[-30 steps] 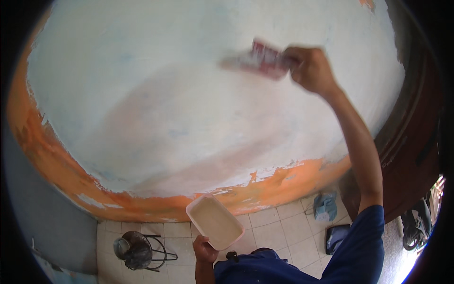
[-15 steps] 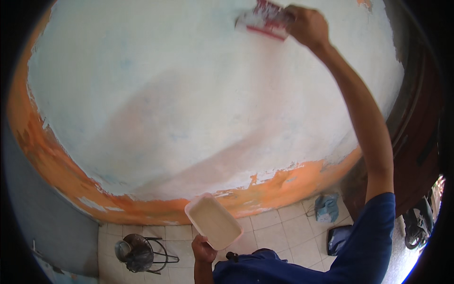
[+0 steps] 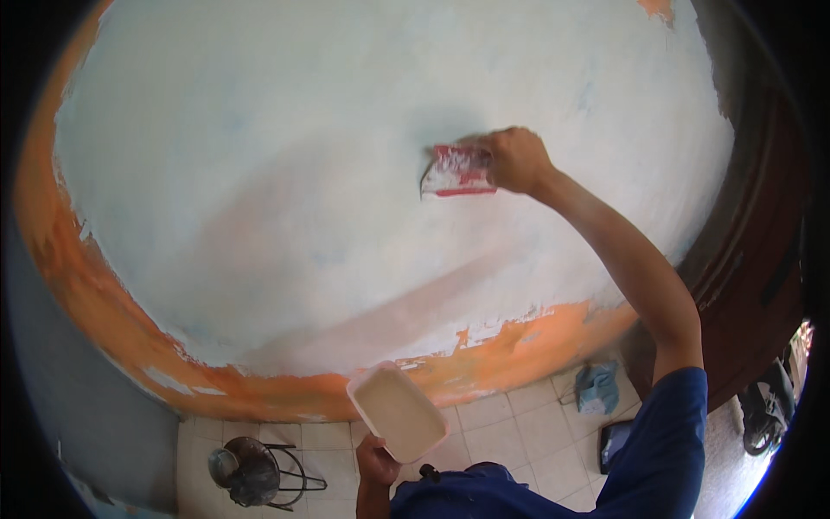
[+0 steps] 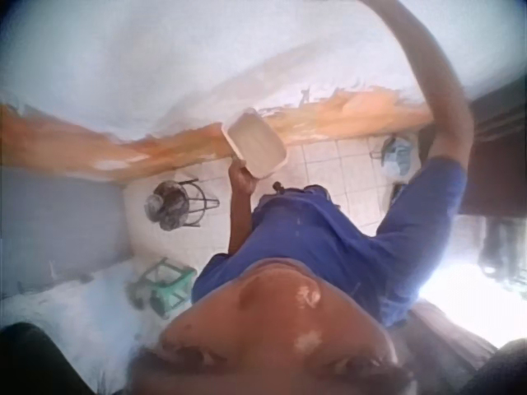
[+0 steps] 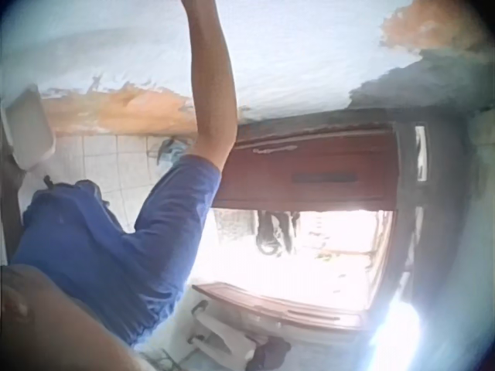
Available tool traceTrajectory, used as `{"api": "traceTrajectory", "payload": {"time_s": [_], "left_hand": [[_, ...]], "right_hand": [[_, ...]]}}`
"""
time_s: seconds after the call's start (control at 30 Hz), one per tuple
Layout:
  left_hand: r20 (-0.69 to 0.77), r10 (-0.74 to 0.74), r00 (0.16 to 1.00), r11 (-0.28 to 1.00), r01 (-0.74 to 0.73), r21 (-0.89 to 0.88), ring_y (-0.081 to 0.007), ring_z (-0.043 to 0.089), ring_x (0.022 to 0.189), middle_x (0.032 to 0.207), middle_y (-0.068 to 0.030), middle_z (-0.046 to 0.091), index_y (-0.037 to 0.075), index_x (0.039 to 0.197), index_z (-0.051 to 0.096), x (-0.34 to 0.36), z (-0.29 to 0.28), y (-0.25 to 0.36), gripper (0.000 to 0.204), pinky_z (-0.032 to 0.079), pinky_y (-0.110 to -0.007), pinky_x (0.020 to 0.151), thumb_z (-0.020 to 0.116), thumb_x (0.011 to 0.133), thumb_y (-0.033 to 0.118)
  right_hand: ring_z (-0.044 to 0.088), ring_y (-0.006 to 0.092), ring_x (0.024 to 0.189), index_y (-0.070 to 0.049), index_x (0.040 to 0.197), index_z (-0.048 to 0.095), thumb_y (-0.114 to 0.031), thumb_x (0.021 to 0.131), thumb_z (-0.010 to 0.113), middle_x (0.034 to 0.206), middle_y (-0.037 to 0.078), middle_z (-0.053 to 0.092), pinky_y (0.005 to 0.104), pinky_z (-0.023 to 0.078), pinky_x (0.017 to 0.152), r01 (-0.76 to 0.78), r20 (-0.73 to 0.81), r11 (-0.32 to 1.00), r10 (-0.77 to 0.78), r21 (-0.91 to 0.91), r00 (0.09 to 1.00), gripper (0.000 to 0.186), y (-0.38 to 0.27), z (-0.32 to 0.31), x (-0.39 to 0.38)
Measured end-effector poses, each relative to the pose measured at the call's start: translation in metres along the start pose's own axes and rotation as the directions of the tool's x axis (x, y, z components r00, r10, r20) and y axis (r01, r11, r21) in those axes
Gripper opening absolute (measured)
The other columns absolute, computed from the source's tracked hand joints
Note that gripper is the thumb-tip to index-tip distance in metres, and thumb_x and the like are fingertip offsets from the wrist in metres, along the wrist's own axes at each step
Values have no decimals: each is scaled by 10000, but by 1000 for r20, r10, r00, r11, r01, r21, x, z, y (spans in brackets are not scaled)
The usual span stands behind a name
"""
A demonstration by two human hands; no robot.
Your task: The person applies plaster to a wall using a scraper, taking material from a handheld container and spreading it over the wall surface.
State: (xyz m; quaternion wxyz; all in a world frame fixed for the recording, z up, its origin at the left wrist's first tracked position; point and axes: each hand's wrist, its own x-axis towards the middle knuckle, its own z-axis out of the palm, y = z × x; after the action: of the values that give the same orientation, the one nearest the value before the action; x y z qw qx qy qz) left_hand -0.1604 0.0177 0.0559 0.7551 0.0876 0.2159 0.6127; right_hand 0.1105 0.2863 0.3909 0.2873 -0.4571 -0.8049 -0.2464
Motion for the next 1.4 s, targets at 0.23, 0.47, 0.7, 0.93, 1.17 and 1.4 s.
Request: {"api": "traceTrajectory", "payload": {"time_s": [0.23, 0.47, 0.7, 0.93, 1.17, 1.4], "left_hand": [[12, -14, 1000, 999, 15, -43, -322, 565, 1008, 1091, -156, 565, -35, 1183, 455, 7, -4, -3, 539, 468, -462, 868, 485, 674, 142], [-7, 0, 1000, 999, 0, -44, -313, 565, 1010, 1082, -149, 572, -33, 1147, 483, 9, -4, -6, 495, 463, -456, 875, 497, 688, 152], [-22, -25, 999, 999, 25, -24, -305, 565, 1001, 1066, -142, 577, -32, 1135, 492, 12, -10, -8, 487, 465, -443, 871, 497, 685, 153], [-30, -39, 999, 998, 38, -55, -326, 562, 1011, 1082, -152, 571, -35, 1177, 459, 14, -4, -7, 546, 469, -482, 864, 486, 662, 144], [-11, -84, 996, 996, 84, -34, -333, 583, 971, 1072, -149, 576, -29, 1176, 458, 11, -16, -3, 540, 486, -494, 840, 492, 669, 155], [-17, -21, 1000, 996, 20, -90, -333, 595, 946, 1059, -144, 581, -16, 1172, 469, 13, -17, -6, 526, 512, -493, 776, 504, 680, 167]], "right_hand": [[625, 299, 689, -96, 856, 675, -227, 671, 680, 743, 122, 652, 398, 503, 615, -213, -346, 952, 127, -222, 930, 227, 17, -85, 58], [615, 266, 608, -62, 850, 643, -154, 718, 656, 674, 116, 627, 362, 486, 566, -295, -582, 950, 185, -100, 792, 162, 8, -126, 25], [599, 242, 907, -71, 1055, 600, -24, 734, 565, 1066, 97, 592, 315, 523, 708, 169, -562, 890, -404, -423, 721, 326, 12, -37, -17], [436, 366, 1190, 27, 1228, 471, -59, 785, 509, 1323, 209, 400, 405, 472, 900, 265, -304, 866, -411, -424, 859, 453, -4, 59, -44], [417, 380, 1203, 36, 1255, 439, -111, 815, 479, 1340, 245, 364, 449, 416, 956, 342, -136, 885, -399, -317, 907, 465, -24, 100, -73], [483, 331, 1155, 65, 1182, 508, -101, 760, 539, 1232, 211, 501, 430, 419, 964, 591, -185, 793, -609, -148, 771, 455, -42, 106, -136]]}}
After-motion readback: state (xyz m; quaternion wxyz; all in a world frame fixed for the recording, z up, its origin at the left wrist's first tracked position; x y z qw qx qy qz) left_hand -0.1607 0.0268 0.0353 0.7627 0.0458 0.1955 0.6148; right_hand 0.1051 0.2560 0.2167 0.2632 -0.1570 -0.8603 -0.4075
